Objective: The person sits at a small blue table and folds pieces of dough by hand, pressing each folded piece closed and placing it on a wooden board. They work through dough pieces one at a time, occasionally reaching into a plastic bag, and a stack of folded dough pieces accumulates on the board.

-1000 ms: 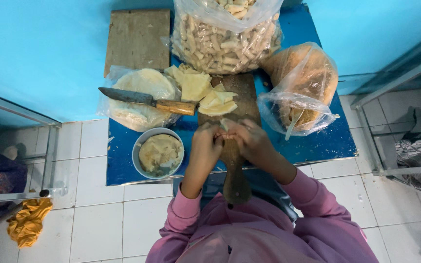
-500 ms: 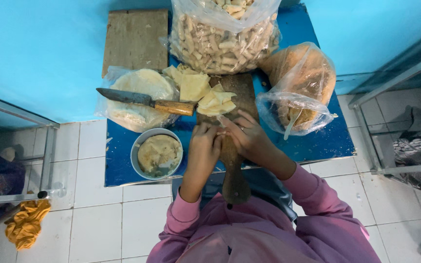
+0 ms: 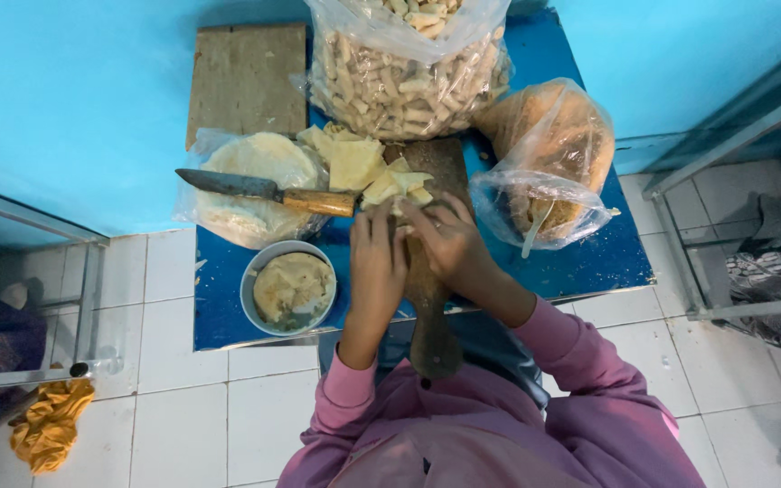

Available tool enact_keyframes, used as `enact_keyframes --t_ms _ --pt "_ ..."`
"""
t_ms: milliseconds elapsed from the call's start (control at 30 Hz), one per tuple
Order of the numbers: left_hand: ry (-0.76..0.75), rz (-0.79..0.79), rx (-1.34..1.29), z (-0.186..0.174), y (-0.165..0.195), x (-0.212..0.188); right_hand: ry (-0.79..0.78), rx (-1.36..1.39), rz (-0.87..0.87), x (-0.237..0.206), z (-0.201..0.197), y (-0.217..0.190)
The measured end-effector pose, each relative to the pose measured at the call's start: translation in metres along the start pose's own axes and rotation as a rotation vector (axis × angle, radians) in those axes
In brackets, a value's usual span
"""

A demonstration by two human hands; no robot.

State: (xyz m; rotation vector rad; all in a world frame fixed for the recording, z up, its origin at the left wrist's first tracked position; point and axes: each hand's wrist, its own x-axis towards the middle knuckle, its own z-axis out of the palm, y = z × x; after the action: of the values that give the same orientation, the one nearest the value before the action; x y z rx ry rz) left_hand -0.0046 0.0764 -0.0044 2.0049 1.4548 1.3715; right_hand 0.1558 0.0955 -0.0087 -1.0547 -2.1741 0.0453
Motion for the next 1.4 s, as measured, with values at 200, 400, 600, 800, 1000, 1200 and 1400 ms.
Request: enact_keyframes --t_ms 200,400,600,800,1000,1200,1400 --pt "-0.058 0.003 -0.24 -0.013 0.008 -0.006 -0.165 1.052 0.519 -0.011 -0.013 0.014" --pt "-0.095 -0.021 -0.262 -0.011 0.008 -0.008 -0.422 1.201 0.542 -0.014 -0.035 0.019" --pt "-0.073 -0.09 -0.262 -0.016 0.001 -0.012 -0.941 0.505 0.444 0.034 -0.093 0.031" --pt "-0.041 -0.079 -0.255 -0.013 0.0 -0.015 -0.045 0.823 0.359 0.087 -0.12 0.051" --pt "-0.05 -0.096 -0.282 -0.012 -0.001 -0.016 -0.194 0.029 -0.155 0.072 -0.035 0.044" --pt "0.076 0.038 -0.161 -0.016 0.005 -0.012 -0.133 -0.081 -0.032 0.071 -0.002 0.056" --pt "0.156 -0.038 -0.449 -0.008 0.009 -0.014 -0.26 0.979 0.315 0.051 -0.042 0.042"
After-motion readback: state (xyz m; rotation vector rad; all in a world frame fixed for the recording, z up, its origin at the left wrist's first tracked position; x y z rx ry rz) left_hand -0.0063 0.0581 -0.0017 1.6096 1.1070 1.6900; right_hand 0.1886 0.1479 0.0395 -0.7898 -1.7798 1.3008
